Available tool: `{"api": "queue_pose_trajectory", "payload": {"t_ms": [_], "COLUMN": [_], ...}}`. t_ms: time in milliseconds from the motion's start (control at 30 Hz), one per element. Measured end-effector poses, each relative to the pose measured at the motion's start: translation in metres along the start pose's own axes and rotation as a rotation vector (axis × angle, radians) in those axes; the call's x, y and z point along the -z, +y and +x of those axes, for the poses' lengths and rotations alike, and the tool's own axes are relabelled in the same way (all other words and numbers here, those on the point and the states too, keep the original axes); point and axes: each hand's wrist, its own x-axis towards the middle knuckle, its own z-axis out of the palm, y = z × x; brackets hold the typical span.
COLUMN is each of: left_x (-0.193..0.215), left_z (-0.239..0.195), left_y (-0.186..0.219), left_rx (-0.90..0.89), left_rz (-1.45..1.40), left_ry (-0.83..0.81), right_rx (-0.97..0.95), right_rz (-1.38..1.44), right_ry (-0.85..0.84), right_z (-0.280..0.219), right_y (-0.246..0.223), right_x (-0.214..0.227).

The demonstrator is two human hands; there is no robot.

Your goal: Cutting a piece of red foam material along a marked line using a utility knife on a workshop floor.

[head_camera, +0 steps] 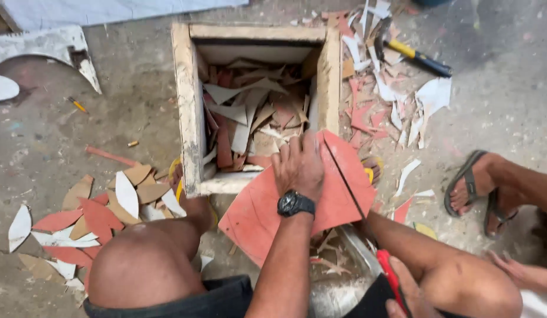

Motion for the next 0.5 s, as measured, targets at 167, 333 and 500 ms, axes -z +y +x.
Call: {"api": "queue_pose_trajectory", "payload": {"t_ms": [167,333,500], "left_x": [0.005,0.004,0.003], "left_z": [0.001,-0.002,0.003], "left_y": [-0.002,-0.005,-0.004], "left_rx": [-0.023,-0.025,-0.001], "left_rz": [-0.013,-0.014,-0.034], "left_ry": [-0.158,-0.219,-0.326], "right_rx": [0.347,-0.384,-0.369], "right_rz": [-0.491,0.162,0.213], "right_ry": [-0.01,-0.223,-0.166], "right_z": [0.022,0.098,0.116], "right_y": [0.048,-0.069,-0.06], "right_x": [-0.009,0.014,0.008]}}
